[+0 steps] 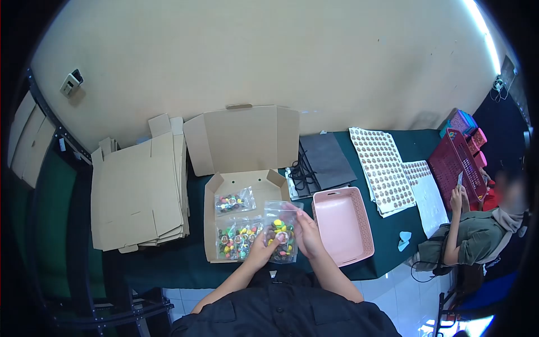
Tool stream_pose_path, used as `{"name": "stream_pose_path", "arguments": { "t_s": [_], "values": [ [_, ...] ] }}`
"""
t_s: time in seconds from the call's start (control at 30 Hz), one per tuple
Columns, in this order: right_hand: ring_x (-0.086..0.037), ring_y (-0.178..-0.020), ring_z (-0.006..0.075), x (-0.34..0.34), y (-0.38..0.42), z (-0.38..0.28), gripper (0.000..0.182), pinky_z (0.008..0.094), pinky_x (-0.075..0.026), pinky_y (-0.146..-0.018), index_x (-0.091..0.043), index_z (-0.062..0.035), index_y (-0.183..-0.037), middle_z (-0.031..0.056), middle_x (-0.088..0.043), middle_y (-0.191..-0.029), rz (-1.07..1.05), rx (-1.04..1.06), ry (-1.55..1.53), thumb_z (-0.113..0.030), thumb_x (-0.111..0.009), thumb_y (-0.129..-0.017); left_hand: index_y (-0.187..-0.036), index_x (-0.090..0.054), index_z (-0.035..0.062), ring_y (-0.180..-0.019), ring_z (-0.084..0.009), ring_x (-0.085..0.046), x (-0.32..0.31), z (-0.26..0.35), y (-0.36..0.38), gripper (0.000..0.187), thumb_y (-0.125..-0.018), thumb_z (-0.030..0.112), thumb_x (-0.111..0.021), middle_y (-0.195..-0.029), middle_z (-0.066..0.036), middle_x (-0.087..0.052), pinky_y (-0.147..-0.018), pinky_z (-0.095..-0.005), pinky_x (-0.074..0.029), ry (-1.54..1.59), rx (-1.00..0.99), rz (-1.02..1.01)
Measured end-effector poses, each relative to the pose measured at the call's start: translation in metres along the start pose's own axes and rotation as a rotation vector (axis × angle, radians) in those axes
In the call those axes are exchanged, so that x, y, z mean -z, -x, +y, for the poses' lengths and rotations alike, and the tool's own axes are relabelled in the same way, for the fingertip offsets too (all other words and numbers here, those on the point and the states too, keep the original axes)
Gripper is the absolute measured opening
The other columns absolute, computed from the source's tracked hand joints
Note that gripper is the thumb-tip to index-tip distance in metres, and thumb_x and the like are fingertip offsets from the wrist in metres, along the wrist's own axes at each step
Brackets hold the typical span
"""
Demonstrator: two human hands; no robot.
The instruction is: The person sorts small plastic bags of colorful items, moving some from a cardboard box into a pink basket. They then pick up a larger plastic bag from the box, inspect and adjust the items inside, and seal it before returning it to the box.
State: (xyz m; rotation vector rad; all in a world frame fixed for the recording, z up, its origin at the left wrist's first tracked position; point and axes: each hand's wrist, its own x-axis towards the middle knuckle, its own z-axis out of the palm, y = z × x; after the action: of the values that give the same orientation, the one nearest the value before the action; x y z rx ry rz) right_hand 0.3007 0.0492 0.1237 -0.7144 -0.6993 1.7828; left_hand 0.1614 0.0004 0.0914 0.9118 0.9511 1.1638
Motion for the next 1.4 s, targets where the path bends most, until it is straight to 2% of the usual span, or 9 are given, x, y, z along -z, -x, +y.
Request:
{"name": "stream_pose_path", "arguments": {
  "t_s": [0.1, 0.23, 0.6, 0.67, 0.83, 0.93, 1.2, 1.3, 1.4],
  "values": [
    [-0.049, -0.102, 0.0137, -0.009, 0.013, 0.010, 0.039, 0.0264, -0.043, -0.084, -0.040, 0.0008, -0.123, 0.0092, -0.052, -0.113, -0.012, -0.009, 0.386, -0.016, -0.051, -0.089, -0.118, -0.039, -0.0005, -0.095, -0.0136, -0.054, -0.001, 0.002, -0.003, 0.036, -0.088, 0.015, -0.052, -0.103, -0.009, -0.055, -0.082, -0.0257, -0.044, 0.061, -0.023, 0.086],
    [-0.053, -0.094, 0.0105, -0.001, 0.018, 0.020, 0.038, 0.0229, -0.050, -0.069, -0.043, 0.0014, -0.120, 0.0067, -0.054, -0.109, -0.110, -0.082, 0.326, -0.016, -0.053, -0.088, -0.116, -0.041, -0.0002, -0.097, -0.0135, -0.053, -0.002, 0.001, -0.003, 0.033, -0.090, 0.017, -0.050, -0.105, -0.009, -0.054, -0.085, -0.0263, -0.041, 0.077, -0.106, 0.126],
    [-0.055, -0.093, 0.0114, -0.006, 0.017, 0.002, 0.034, 0.0243, -0.049, -0.073, -0.046, 0.0020, -0.116, 0.0079, -0.055, -0.106, -0.119, -0.196, 0.197, -0.015, -0.053, -0.087, -0.115, -0.040, 0.0001, -0.103, -0.0137, -0.047, 0.001, -0.003, 0.001, 0.036, -0.096, 0.030, -0.033, -0.111, -0.009, -0.049, -0.090, -0.0265, -0.035, -0.051, -0.008, 0.267],
    [-0.055, -0.091, 0.0111, -0.010, 0.020, 0.003, 0.033, 0.0241, -0.048, -0.073, -0.047, 0.0025, -0.115, 0.0077, -0.057, -0.104, -0.119, -0.141, 0.352, -0.014, -0.054, -0.087, -0.115, -0.038, 0.0001, -0.103, -0.0149, -0.047, -0.002, 0.004, 0.002, 0.037, -0.095, 0.030, -0.035, -0.110, -0.009, -0.049, -0.091, -0.0277, -0.035, -0.103, -0.188, 0.119],
    [-0.056, -0.079, 0.0083, -0.009, 0.020, 0.010, 0.020, 0.0211, -0.045, -0.068, -0.056, 0.0024, -0.100, 0.0057, -0.061, -0.089, 0.004, -0.062, 0.385, -0.011, -0.055, -0.085, -0.114, -0.038, -0.0019, -0.090, -0.0120, -0.051, -0.012, 0.017, 0.011, 0.040, -0.081, 0.004, -0.059, -0.101, -0.008, -0.051, -0.075, -0.0239, -0.045, 0.012, -0.137, 0.073],
    [-0.056, -0.077, 0.0081, 0.005, 0.015, 0.020, 0.019, 0.0212, -0.045, -0.068, -0.056, 0.0020, -0.100, 0.0049, -0.060, -0.087, 0.048, -0.073, 0.318, -0.011, -0.055, -0.085, -0.116, -0.033, -0.0002, -0.090, -0.0149, -0.056, -0.004, 0.006, 0.011, 0.043, -0.081, 0.002, -0.057, -0.103, -0.011, -0.051, -0.074, -0.0256, -0.049, -0.279, -0.120, 0.025],
    [-0.056, -0.075, 0.0079, -0.008, 0.021, 0.018, 0.022, 0.0214, -0.045, -0.068, -0.053, 0.0010, -0.101, 0.0048, -0.059, -0.088, -0.043, 0.032, 0.392, -0.015, -0.055, -0.086, -0.119, -0.035, -0.0020, -0.084, -0.0142, -0.056, -0.006, 0.008, 0.007, 0.052, -0.076, 0.004, -0.064, -0.094, -0.010, -0.053, -0.068, -0.0246, -0.050, -0.074, -0.103, 0.075],
    [-0.055, -0.079, 0.0079, -0.005, 0.022, 0.020, 0.023, 0.0214, -0.045, -0.069, -0.053, 0.0011, -0.101, 0.0054, -0.059, -0.089, 0.037, 0.014, 0.378, -0.017, -0.054, -0.087, -0.118, -0.035, -0.0024, -0.082, -0.0136, -0.056, -0.007, 0.008, 0.007, 0.050, -0.077, 0.004, -0.063, -0.093, -0.009, -0.053, -0.067, -0.0243, -0.051, -0.337, -0.246, 0.066],
    [-0.055, -0.077, 0.0067, 0.003, 0.021, 0.025, 0.025, 0.0190, -0.045, -0.063, -0.054, 0.0017, -0.102, 0.0065, -0.059, -0.092, 0.138, -0.054, 0.276, -0.018, -0.054, -0.088, -0.116, -0.038, -0.0027, -0.081, -0.0124, -0.055, -0.013, 0.020, 0.011, 0.046, -0.078, 0.006, -0.063, -0.093, -0.009, -0.053, -0.067, -0.0232, -0.049, -0.205, -0.077, 0.032]
  ]
}}
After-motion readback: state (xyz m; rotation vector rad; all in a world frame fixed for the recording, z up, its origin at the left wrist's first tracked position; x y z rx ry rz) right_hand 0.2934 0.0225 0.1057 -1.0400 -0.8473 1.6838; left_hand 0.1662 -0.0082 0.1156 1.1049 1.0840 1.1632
